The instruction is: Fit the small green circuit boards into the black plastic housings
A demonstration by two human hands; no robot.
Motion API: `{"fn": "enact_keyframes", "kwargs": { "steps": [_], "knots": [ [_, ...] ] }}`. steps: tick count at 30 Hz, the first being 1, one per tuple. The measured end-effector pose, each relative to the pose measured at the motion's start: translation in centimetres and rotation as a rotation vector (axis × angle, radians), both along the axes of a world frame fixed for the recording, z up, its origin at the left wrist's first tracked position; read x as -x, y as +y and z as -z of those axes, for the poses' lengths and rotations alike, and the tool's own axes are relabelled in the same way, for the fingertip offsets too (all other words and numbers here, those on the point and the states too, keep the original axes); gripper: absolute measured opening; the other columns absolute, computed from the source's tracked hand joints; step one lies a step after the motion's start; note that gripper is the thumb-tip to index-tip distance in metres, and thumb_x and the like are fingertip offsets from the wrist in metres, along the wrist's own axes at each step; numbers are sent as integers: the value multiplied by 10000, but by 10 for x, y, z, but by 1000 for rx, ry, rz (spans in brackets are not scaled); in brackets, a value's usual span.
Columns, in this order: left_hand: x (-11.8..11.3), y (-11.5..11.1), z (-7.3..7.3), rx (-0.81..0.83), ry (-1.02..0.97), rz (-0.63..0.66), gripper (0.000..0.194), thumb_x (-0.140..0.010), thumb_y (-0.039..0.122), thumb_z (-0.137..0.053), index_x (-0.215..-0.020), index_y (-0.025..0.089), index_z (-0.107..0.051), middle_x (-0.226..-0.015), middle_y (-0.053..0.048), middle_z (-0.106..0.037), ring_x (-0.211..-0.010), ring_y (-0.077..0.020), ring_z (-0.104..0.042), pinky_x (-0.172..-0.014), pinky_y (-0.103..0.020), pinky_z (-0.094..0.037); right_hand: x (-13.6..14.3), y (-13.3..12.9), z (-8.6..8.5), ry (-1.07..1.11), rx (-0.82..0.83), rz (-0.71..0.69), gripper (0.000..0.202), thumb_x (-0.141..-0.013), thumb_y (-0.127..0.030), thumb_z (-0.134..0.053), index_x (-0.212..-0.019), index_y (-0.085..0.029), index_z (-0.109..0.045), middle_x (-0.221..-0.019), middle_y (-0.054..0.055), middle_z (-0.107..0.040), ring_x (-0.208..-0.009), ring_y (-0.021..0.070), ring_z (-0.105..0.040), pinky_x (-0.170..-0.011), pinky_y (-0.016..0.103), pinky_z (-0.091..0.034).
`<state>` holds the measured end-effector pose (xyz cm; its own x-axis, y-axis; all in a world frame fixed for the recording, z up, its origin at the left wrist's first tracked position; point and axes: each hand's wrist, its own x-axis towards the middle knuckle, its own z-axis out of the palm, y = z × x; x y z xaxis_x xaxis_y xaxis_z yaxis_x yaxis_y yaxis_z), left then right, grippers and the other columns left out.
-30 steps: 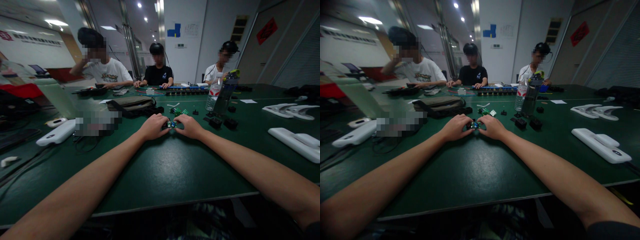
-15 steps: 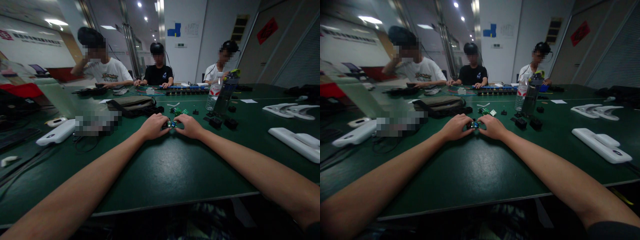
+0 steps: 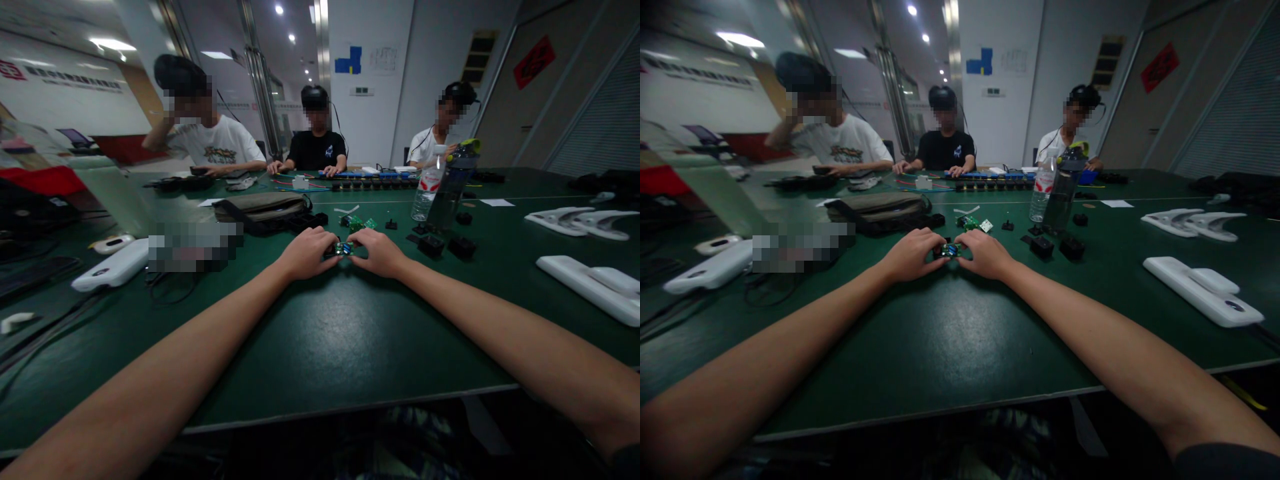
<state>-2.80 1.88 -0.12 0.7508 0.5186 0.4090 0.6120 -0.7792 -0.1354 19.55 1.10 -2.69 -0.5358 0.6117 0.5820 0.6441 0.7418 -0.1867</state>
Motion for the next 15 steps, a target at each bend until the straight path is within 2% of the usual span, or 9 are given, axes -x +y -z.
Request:
{"fn": "enact_keyframes", "kwargs": {
  "steps": [15],
  "knots": [
    [0,0,1,-4,-6,3,264,-885,420,-546,-985,181,-598,-868,-75,-670,-858,-239,-586,-757,-362,-419,0,0,0,-2,-2,3,234,-799,-207,-679,-1028,-190,-633,-922,60,-667,-919,222,-604,-836,343,-480]
  ]
}}
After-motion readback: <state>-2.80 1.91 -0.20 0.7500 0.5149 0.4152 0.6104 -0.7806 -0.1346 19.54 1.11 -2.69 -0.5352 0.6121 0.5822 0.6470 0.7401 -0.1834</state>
